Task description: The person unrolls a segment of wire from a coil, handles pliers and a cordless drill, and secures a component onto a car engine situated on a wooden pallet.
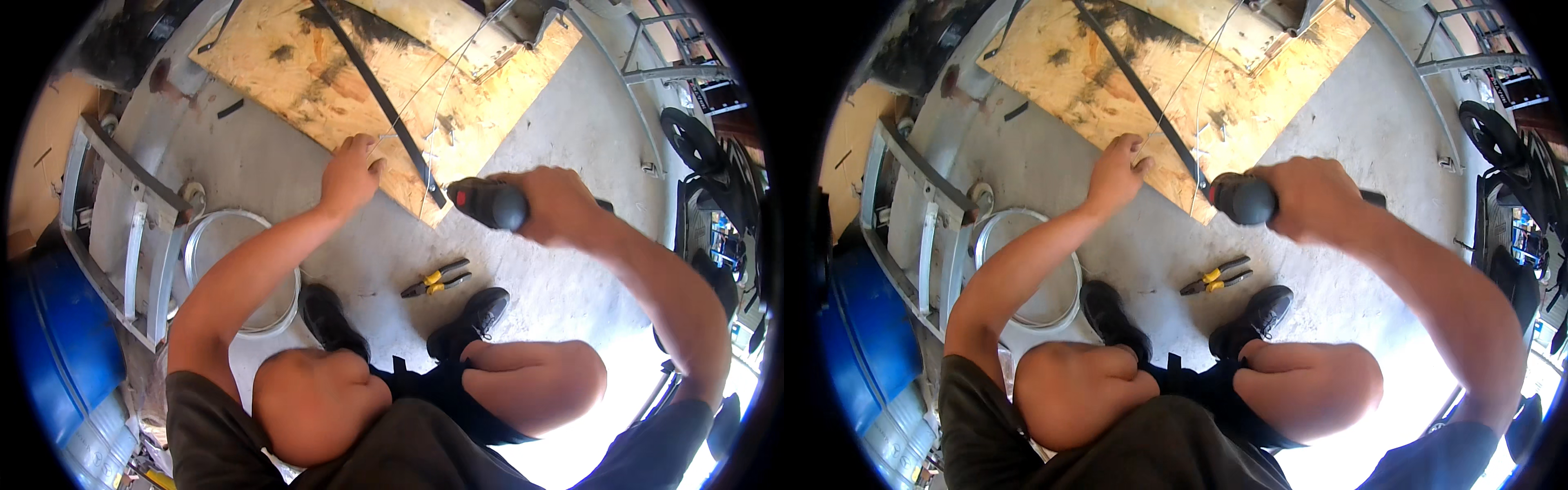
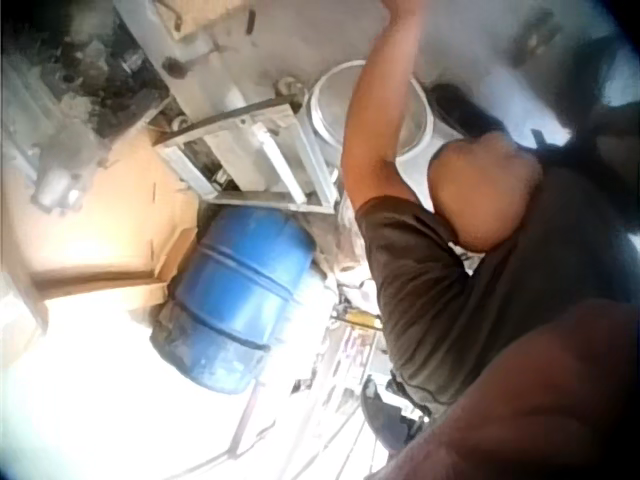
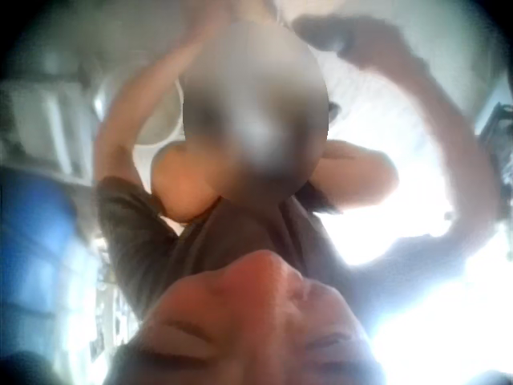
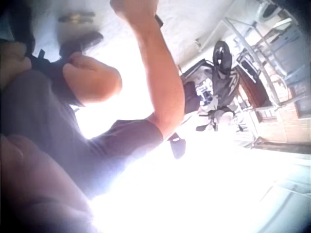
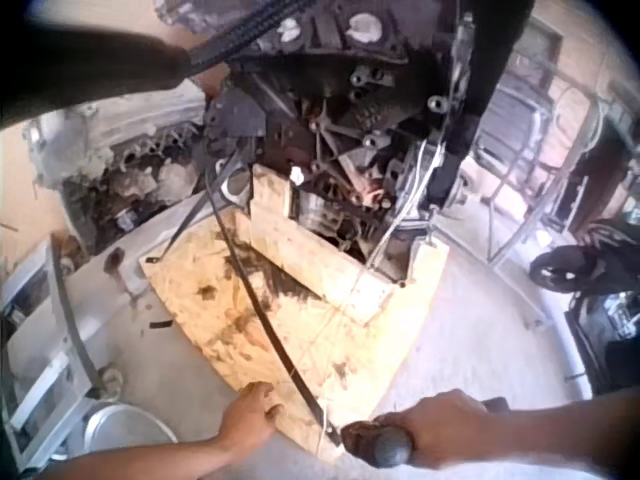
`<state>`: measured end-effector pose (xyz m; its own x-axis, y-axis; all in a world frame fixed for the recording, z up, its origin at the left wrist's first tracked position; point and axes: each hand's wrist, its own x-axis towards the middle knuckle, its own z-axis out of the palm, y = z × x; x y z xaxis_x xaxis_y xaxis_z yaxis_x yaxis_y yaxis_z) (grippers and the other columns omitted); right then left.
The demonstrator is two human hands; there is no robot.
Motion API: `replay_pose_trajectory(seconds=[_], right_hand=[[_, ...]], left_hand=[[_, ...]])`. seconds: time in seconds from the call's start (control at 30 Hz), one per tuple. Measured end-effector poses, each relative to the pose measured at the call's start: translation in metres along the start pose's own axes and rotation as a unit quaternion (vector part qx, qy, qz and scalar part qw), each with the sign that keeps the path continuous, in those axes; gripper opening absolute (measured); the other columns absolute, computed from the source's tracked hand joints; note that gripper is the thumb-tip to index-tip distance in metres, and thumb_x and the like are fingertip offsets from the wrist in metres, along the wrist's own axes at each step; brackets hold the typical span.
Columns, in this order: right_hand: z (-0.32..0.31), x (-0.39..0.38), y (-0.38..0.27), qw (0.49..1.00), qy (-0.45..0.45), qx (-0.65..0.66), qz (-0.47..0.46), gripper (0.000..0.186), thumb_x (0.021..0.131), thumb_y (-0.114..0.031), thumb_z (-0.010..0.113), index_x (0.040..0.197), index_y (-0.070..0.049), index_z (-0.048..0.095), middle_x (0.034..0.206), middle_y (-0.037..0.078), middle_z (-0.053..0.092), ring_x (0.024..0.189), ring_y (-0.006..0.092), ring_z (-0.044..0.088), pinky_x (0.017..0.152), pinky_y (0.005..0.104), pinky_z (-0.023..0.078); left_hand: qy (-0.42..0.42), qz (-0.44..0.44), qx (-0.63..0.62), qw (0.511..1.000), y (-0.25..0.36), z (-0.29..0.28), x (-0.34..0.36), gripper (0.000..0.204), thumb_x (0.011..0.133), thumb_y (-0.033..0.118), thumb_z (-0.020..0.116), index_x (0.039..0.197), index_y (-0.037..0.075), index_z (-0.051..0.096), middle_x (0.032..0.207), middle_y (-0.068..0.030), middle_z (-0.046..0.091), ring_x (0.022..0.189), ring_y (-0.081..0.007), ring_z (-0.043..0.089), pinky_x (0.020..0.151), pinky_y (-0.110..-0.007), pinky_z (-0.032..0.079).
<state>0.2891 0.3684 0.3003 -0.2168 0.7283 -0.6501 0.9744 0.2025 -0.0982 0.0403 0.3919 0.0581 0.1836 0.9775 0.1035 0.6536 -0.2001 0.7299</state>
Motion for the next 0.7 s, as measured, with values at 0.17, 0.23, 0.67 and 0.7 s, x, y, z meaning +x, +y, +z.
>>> replay_pose_trajectory(seconds=[0.17, 0.23, 0.67, 0.7], right_hand=[[0.022, -0.088, 0.038, 0.983, 0.141, 0.120, 0.007, 0.058, 0.073, -0.008, 0.074, 0.129, -0.017, 0.066, 0.099, 0.012, 0.073, 0.091, 0.0342, 0.071, 0.079, 0.0440, 0.056], [0.074, -0.062, 0.071, 0.986, 0.146, 0.084, 0.016, 0.070, 0.071, -0.005, 0.074, 0.138, -0.018, 0.058, 0.106, 0.012, 0.069, 0.094, 0.0342, 0.070, 0.079, 0.0431, 0.055], [0.293, -0.013, 0.132, 0.939, 0.293, 0.142, 0.110, 0.054, 0.084, -0.004, 0.067, 0.137, -0.007, 0.056, 0.123, 0.014, 0.065, 0.107, 0.0300, 0.065, 0.094, 0.0399, 0.049], [0.268, -0.011, 0.123, 0.921, 0.271, 0.265, 0.088, 0.050, 0.086, -0.007, 0.068, 0.134, -0.005, 0.058, 0.119, 0.014, 0.067, 0.103, 0.0290, 0.067, 0.090, 0.0389, 0.051]], left_hand=[[-0.154, 0.006, -0.058, 0.986, 0.030, 0.001, -0.019, 0.022, 0.089, 0.021, 0.069, 0.103, 0.004, 0.065, 0.103, -0.0154, 0.068, 0.094, -0.0367, 0.066, 0.080, -0.048, 0.052], [-0.213, -0.013, 0.001, 0.977, 0.019, -0.013, -0.036, 0.022, 0.088, 0.023, 0.070, 0.096, 0.004, 0.067, 0.096, -0.0146, 0.069, 0.090, -0.0355, 0.067, 0.077, -0.046, 0.053], [-0.159, -0.071, 0.046, 0.984, 0.064, 0.057, -0.051, 0.019, 0.084, 0.024, 0.069, 0.085, 0.005, 0.067, 0.082, -0.0152, 0.071, 0.077, -0.0357, 0.069, 0.068, -0.047, 0.054], [-0.163, -0.074, 0.044, 0.983, 0.068, 0.059, -0.051, 0.018, 0.084, 0.023, 0.068, 0.085, 0.005, 0.068, 0.082, -0.0152, 0.071, 0.077, -0.0358, 0.069, 0.068, -0.047, 0.054]])
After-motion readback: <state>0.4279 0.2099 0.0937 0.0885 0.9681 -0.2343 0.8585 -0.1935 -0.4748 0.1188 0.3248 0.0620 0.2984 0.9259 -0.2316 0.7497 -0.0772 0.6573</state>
